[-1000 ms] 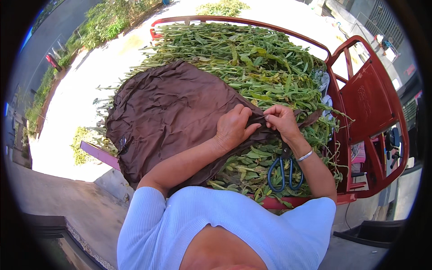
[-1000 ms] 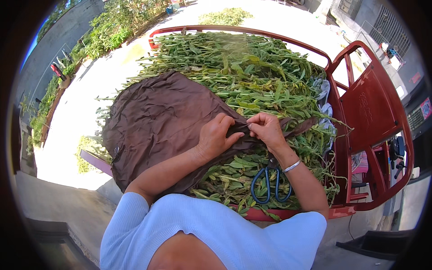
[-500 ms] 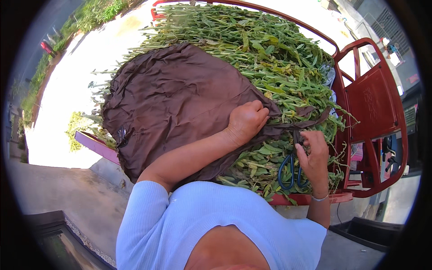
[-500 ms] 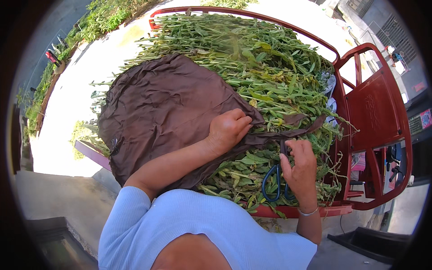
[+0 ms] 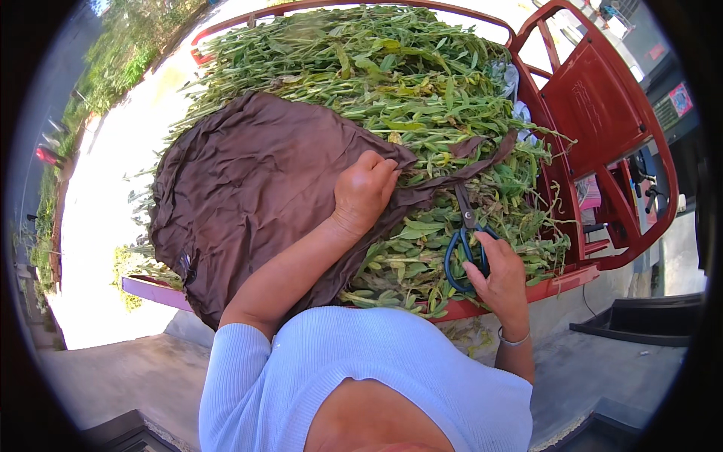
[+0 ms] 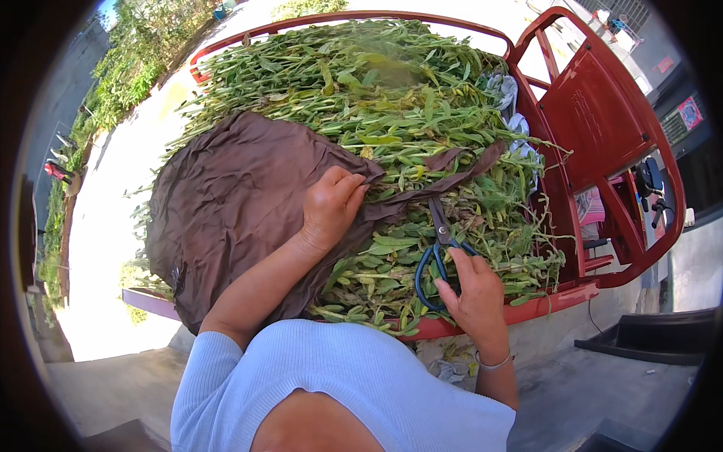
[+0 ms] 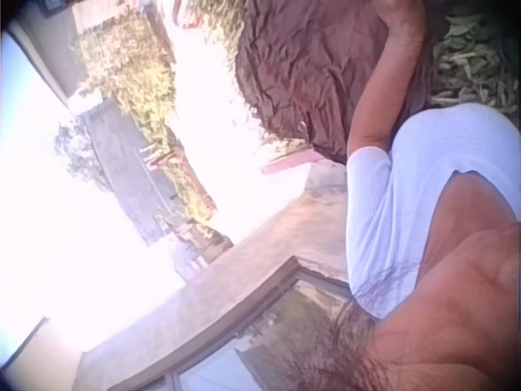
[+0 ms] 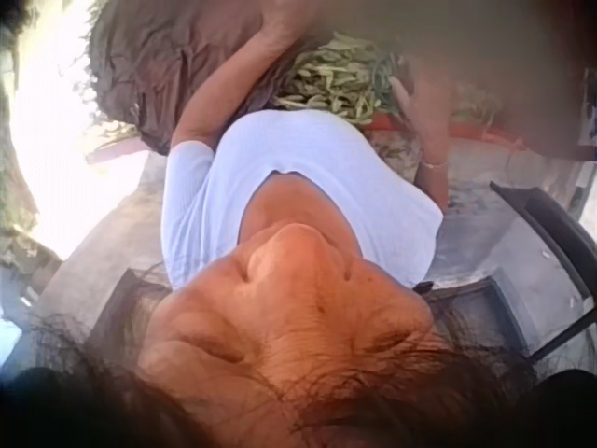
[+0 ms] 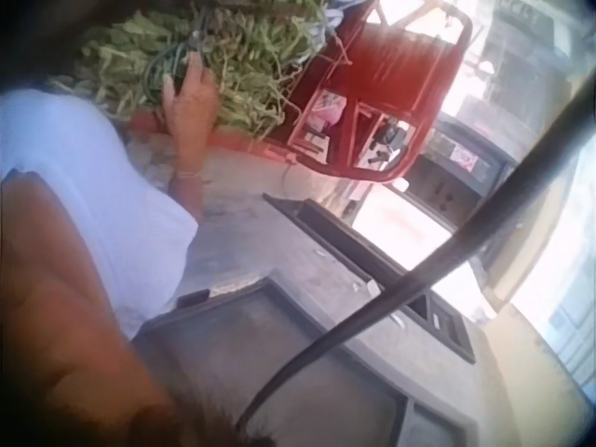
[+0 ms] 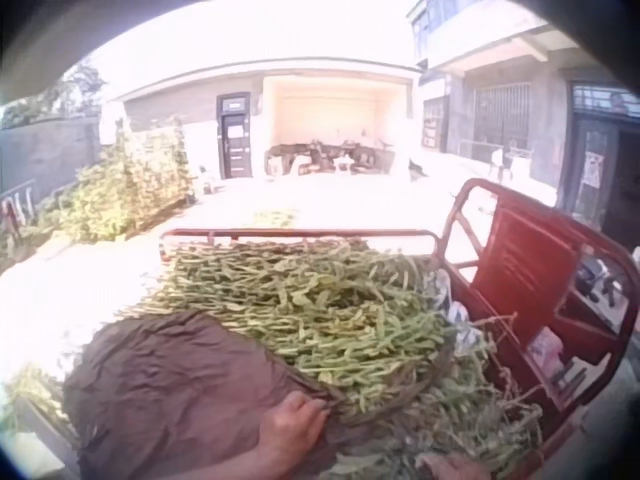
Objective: The person spreads a brown piece of fabric over a large pile of green leafy vegetables on a red cart. Using a pair of scissors, the person cuts the fabric into strips along the edge of the pile, trimming the material to fit the load.
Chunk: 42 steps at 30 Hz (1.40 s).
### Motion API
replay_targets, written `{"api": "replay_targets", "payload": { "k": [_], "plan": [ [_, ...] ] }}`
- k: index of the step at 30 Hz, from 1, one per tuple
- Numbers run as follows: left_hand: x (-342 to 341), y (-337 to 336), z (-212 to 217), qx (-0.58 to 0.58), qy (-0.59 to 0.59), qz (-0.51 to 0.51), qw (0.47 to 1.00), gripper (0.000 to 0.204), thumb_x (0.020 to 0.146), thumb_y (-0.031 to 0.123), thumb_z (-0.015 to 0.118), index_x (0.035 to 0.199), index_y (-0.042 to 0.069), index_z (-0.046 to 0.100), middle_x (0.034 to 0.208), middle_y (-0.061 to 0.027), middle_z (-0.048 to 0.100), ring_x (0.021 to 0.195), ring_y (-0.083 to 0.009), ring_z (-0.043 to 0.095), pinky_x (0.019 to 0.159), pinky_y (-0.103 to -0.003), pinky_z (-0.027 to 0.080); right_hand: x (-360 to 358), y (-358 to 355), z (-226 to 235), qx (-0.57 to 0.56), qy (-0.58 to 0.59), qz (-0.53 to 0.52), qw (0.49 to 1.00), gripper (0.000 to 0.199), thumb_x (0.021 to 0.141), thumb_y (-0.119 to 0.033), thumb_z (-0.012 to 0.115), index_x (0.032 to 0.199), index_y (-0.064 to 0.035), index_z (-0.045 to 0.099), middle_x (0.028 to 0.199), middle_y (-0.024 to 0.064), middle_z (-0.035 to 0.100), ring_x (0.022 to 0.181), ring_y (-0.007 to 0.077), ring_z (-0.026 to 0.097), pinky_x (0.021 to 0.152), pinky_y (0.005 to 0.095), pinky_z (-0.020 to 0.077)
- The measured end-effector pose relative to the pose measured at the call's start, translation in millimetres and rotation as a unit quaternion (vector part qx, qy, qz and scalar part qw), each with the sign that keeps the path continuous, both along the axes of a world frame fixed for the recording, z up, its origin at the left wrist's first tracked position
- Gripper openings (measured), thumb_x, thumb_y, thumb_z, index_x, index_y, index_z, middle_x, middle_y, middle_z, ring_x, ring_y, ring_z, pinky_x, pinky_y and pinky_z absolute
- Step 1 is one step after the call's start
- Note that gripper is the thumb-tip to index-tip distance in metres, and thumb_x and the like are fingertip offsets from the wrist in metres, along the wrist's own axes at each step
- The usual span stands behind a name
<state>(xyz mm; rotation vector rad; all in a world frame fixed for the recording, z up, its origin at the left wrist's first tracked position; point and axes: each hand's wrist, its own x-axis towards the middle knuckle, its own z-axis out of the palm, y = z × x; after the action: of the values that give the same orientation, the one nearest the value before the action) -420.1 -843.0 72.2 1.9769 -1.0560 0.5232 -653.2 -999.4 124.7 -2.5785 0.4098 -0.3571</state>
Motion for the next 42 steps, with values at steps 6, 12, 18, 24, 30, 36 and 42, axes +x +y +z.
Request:
{"api": "replay_targets", "payload": {
  "k": [6,12,18,24,30,36,42],
  "plan": [
    [-1.8,0.6,1.9,-0.007,-0.003,0.007,1.0,0.015,0.076,0.008,0.072,0.089,0.005,0.065,0.079,-0.0081,0.06,0.066,-0.0276,0.061,0.056,-0.036,0.049,-7.9,-16.5,-3.2,0.285,0.025,-0.092,0.954,0.054,0.07,-0.004,0.072,0.12,-0.0027,0.051,0.073,0.0066,0.058,0.062,0.0138,0.057,0.053,0.0289,0.043],
    [-1.7,2.7,2.0,-0.008,-0.006,0.004,1.0,0.016,0.075,0.008,0.072,0.089,0.006,0.064,0.078,-0.0082,0.061,0.066,-0.0281,0.061,0.055,-0.036,0.048,-43.6,-36.5,19.5,0.444,-0.048,0.013,0.895,0.078,0.07,-0.005,0.067,0.139,0.0001,0.03,0.077,0.005,0.057,0.068,0.0103,0.057,0.061,0.0238,0.0477],
    [-1.3,-1.3,4.2,-0.021,-0.018,-0.004,1.0,0.016,0.075,0.006,0.072,0.089,0.006,0.064,0.076,-0.0084,0.06,0.064,-0.0284,0.061,0.055,-0.036,0.048,22.0,-3.0,15.9,0.67,-0.022,0.156,0.726,0.069,0.079,-0.011,0.059,0.14,-0.0017,0.027,0.1,0.0134,0.055,0.082,0.0174,0.058,0.068,0.0322,0.0531],
    [-1.9,-0.5,6.3,-0.02,-0.018,0.001,1.0,0.016,0.075,0.006,0.072,0.089,0.006,0.064,0.075,-0.0088,0.061,0.065,-0.0286,0.061,0.055,-0.036,0.048,52.7,-10.1,0.3,0.776,0.08,0.18,0.6,0.062,0.089,-0.05,0.058,0.126,-0.0049,0.038,0.094,0.0108,0.055,0.078,0.0163,0.056,0.062,0.032,0.0534],
    [-1.8,-0.1,5.2,-0.009,-0.025,0.005,1.0,0.018,0.074,0.006,0.072,0.09,0.006,0.063,0.075,-0.0089,0.061,0.065,-0.0285,0.061,0.054,-0.036,0.048,54.3,-13.1,-5.4,0.749,0.137,0.164,0.628,0.063,0.089,-0.058,0.051,0.123,-0.0059,0.039,0.086,0.0092,0.057,0.073,0.0147,0.059,0.06,0.0318,0.0569],
    [-2.3,0.6,4.2,0.001,-0.05,0.001,0.999,0.018,0.073,0.006,0.072,0.089,0.007,0.063,0.074,-0.0079,0.06,0.064,-0.0274,0.061,0.053,-0.036,0.048,63.9,-10.7,-3.2,0.737,0.168,0.161,0.635,0.067,0.088,-0.062,0.047,0.123,-0.0065,0.038,0.087,0.0101,0.058,0.075,0.016,0.061,0.061,0.0336,0.058],
    [-2.3,2.4,7.3,0.034,-0.075,-0.011,0.997,0.018,0.07,0.006,0.07,0.087,0.007,0.064,0.074,-0.0068,0.06,0.063,-0.0253,0.061,0.053,-0.035,0.048,86.7,-15.1,-5.2,0.709,0.201,0.176,0.653,0.073,0.086,-0.068,0.042,0.126,-0.0075,0.036,0.092,0.012,0.058,0.08,0.0201,0.063,0.065,0.0371,0.0586]
  ]
}}
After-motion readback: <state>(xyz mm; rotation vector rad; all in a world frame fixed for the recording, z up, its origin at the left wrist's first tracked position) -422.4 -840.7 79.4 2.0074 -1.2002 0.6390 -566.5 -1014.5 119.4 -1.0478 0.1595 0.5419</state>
